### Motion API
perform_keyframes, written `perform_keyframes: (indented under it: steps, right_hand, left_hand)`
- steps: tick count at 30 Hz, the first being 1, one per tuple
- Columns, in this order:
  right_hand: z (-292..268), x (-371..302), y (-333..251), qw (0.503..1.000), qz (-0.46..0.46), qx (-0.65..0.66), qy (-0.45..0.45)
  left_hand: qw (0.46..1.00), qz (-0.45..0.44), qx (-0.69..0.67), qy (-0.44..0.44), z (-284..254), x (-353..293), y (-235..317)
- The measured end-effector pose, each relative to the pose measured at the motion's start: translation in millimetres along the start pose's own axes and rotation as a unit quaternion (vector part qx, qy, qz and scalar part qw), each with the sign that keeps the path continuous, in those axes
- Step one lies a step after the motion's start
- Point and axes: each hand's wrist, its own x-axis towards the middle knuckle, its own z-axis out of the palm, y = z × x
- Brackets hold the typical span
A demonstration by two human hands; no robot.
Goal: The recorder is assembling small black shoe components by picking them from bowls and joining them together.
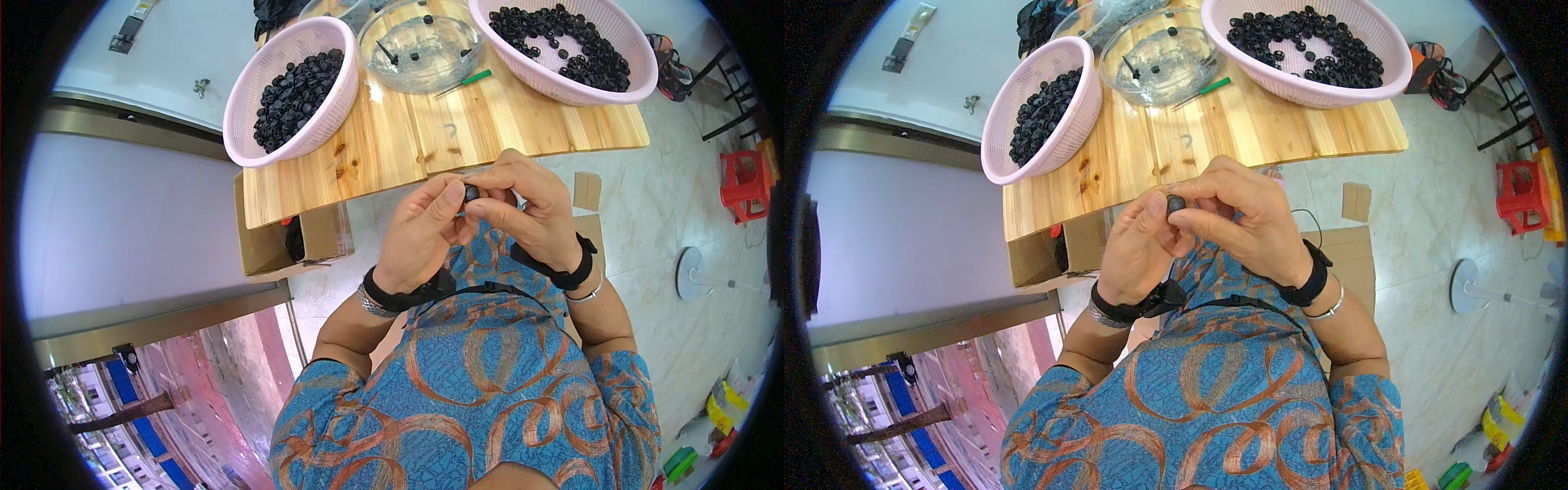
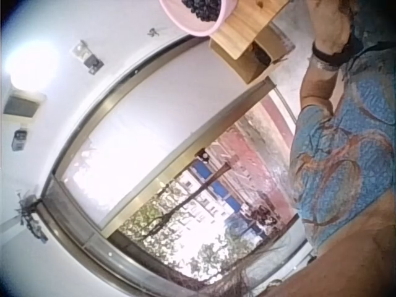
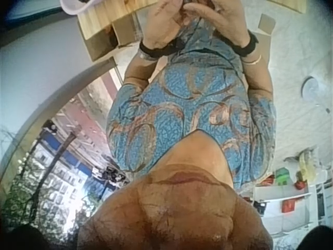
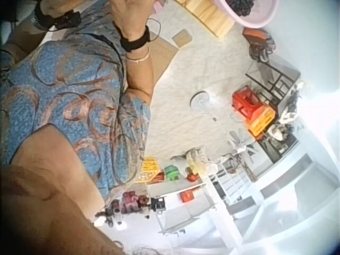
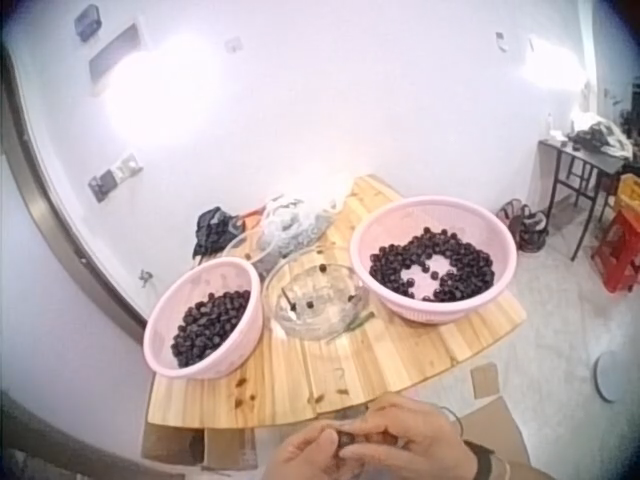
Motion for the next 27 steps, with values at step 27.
perform_keyframes:
  steps: [27]
  right_hand:
    - [-5,31,39,0.969,0.036,-0.243,0.031]
  left_hand:
    - [0.981,0.103,-0.102,0.128,-57,-15,11]
